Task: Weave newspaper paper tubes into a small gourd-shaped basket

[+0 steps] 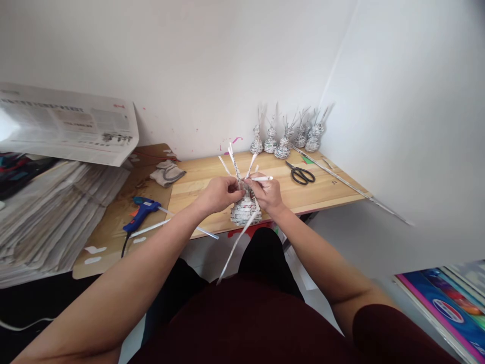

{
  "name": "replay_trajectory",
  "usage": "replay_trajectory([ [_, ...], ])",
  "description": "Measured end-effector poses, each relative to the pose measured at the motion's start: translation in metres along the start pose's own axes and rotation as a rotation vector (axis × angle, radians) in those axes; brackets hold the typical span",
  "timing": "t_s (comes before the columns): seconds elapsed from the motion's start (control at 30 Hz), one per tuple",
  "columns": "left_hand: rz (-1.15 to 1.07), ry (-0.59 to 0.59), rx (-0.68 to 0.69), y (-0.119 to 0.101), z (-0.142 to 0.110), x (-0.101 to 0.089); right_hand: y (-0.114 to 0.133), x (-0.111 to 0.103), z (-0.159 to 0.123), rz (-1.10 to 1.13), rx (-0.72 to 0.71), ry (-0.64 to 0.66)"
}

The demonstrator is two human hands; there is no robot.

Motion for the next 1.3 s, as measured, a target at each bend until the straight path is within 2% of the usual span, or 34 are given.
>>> replay_trajectory([
  [0.2,0.029,0.032,0.011,-0.001,-0.001,0.003,0.000,0.001,-0.002,-0.007,-0.084,0.079],
  [0.3,0.130,-0.044,0.038,-0.003,-0.002,0.005,-0.001,0.002,-0.002,-0.021,-0.069,0.077],
  [0.43,0.197,-0.189,0.154,-0.006,-0.007,0.003,-0.003,0.005,-0.001,0.002,-0.014,0.010],
  [0.53,0.151,-0.201,0.191,-0.004,-0.010,0.000,-0.005,0.008,0.000,0.081,0.038,-0.052],
  [0.67,-0.054,-0.114,0.100,0.005,-0.009,0.000,-0.003,0.009,-0.001,0.116,0.079,-0.115],
  [0.77,-0.124,-0.107,0.032,0.008,-0.008,0.000,0.005,0.012,0.001,0.047,0.015,-0.075],
  [0.87,-0.111,-0.200,0.030,0.004,-0.008,-0.005,0.014,0.016,0.009,-0.013,-0.058,-0.033],
  [0.97,-0.038,-0.329,0.088,-0.002,-0.010,-0.019,0.023,0.017,0.022,-0.009,-0.051,-0.041],
  [1.1,0.082,-0.474,0.113,0.000,-0.014,-0.040,0.044,0.016,0.033,0.222,0.050,-0.008],
  [1.17,0.113,-0.535,0.115,0.005,-0.016,-0.047,0.056,0.015,0.031,0.261,0.032,0.007],
  [1.3,0.161,-0.611,0.138,0.014,-0.019,-0.048,0.069,0.023,0.016,-0.055,-0.079,0.052],
])
Point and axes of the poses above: each hand's wrist, its own z-axis towards the middle knuckle, its own x-axis out of the palm, y = z × x, the point moved 3 cm from there along z, towards the middle knuckle, and after that the axes turned 13 degrees about z, right-handed, at the moved point
